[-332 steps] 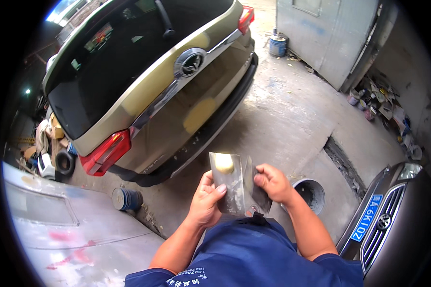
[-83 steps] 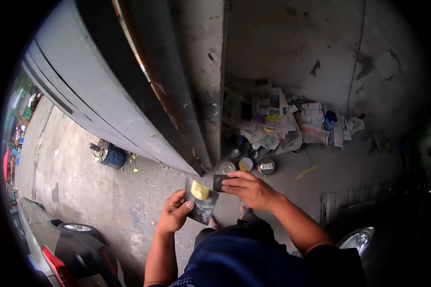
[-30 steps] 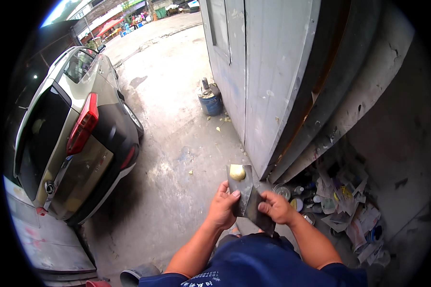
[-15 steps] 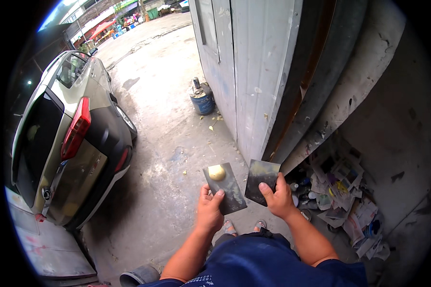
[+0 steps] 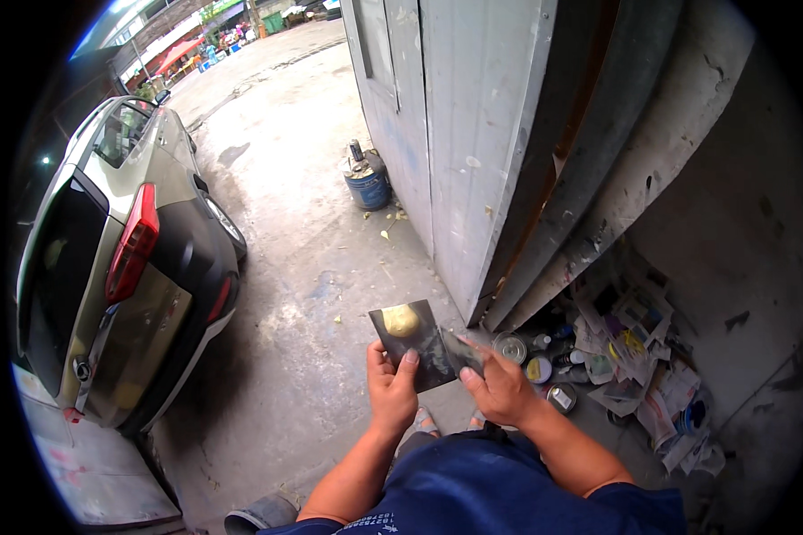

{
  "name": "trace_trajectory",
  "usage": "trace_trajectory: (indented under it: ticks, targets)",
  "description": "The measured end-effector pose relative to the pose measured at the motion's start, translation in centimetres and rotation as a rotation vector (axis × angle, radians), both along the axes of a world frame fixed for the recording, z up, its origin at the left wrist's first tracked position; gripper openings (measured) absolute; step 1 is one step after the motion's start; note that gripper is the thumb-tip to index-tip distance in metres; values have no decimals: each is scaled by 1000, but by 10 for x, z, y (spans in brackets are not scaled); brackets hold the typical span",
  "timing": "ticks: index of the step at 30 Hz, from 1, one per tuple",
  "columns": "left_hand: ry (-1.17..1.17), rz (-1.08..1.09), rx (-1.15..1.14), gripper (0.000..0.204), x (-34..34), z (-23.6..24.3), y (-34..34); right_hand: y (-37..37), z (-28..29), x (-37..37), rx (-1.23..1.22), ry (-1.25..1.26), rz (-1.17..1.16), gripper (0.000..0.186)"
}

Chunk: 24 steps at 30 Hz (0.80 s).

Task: The person applies a yellow body filler to the rear chrome trim of a gold car using a metal spreader. They repeatedly scrape filler from a palette onto the trim and smooth it into the surface, focusing on the area around the manufacturer's emblem.

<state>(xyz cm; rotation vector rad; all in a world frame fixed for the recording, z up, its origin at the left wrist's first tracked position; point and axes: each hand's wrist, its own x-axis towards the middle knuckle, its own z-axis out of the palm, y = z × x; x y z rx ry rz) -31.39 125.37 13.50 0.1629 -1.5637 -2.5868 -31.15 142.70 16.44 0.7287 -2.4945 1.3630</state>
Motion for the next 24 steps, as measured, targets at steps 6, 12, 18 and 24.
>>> trace_trajectory:
  ticks: [6, 12, 18, 24]
  targets:
    - [73, 50, -107, 28, 0, 3, 4, 0, -9, 5, 159, 105, 18, 48]
    - [54, 16, -186, 24, 2, 6, 7, -4, 10, -3, 59, 155, -48, 52]
    - [65, 60, -187, 25, 4, -11, 5, -10, -25, 11, 348, 193, -46, 56]
    - [77, 49, -132, 27, -1, -15, -8, -2, -57, 13, 516, 43, 10, 49]
